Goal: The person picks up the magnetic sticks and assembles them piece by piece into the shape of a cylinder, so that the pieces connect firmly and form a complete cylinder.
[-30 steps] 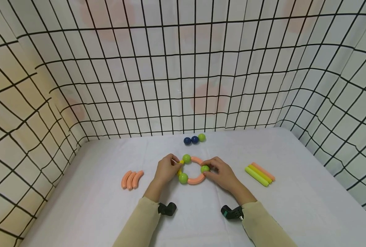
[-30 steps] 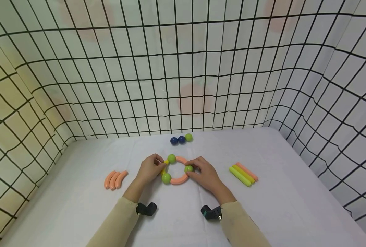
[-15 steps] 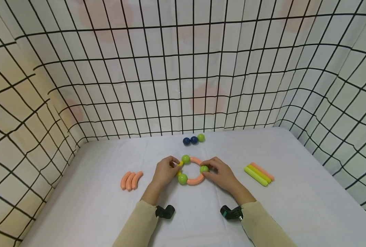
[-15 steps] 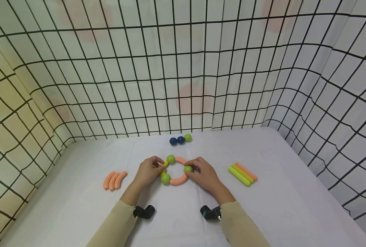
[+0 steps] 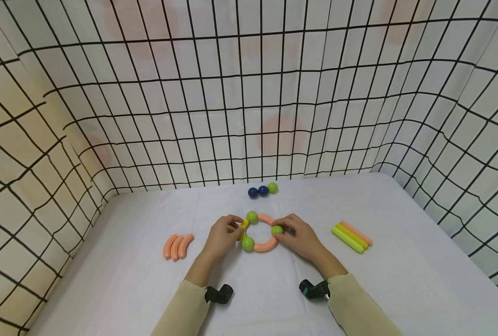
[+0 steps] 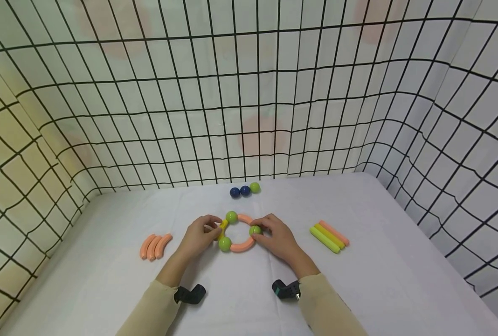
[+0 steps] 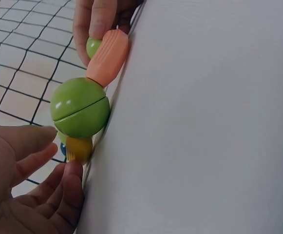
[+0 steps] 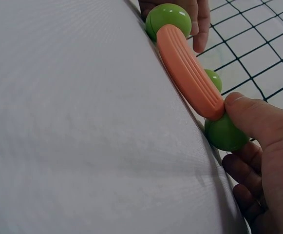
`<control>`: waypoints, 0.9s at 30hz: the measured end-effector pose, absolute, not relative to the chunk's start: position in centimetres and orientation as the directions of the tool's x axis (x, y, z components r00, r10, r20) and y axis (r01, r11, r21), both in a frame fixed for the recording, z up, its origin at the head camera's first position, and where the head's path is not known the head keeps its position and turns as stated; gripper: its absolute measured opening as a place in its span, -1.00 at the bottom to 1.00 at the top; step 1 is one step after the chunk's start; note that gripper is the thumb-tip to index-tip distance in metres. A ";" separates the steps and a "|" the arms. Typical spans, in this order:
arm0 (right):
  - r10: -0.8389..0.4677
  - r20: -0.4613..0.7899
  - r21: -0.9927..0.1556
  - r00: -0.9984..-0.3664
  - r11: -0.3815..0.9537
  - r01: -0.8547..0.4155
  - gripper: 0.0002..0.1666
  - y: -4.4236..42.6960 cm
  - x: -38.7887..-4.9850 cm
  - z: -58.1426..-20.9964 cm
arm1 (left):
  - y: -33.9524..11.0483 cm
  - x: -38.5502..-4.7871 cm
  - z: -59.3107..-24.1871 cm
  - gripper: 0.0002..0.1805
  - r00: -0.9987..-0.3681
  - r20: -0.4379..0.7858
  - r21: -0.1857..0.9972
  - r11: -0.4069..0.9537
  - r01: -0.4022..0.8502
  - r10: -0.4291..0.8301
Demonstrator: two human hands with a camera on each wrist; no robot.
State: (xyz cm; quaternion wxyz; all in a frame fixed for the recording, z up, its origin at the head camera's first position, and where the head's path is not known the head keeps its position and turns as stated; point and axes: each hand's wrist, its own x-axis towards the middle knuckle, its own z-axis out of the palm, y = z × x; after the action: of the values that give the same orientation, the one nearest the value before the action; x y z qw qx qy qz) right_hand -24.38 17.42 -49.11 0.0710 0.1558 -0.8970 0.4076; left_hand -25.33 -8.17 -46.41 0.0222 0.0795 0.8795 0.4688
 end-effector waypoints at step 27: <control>-0.238 0.240 -0.718 -0.941 0.609 -0.337 -0.67 17.5 -24.4 -49.1 | -9.1 -25.0 -47.6 -0.54 -0.979 0.092 0.825 0.537 0.177 0.181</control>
State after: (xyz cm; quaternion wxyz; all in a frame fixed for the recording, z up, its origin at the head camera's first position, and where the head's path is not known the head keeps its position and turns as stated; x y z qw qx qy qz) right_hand -24.44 17.48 -49.10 0.0602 0.1604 -0.8950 0.4118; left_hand -25.02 -9.11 -47.55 0.0023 0.1022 0.8766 0.4702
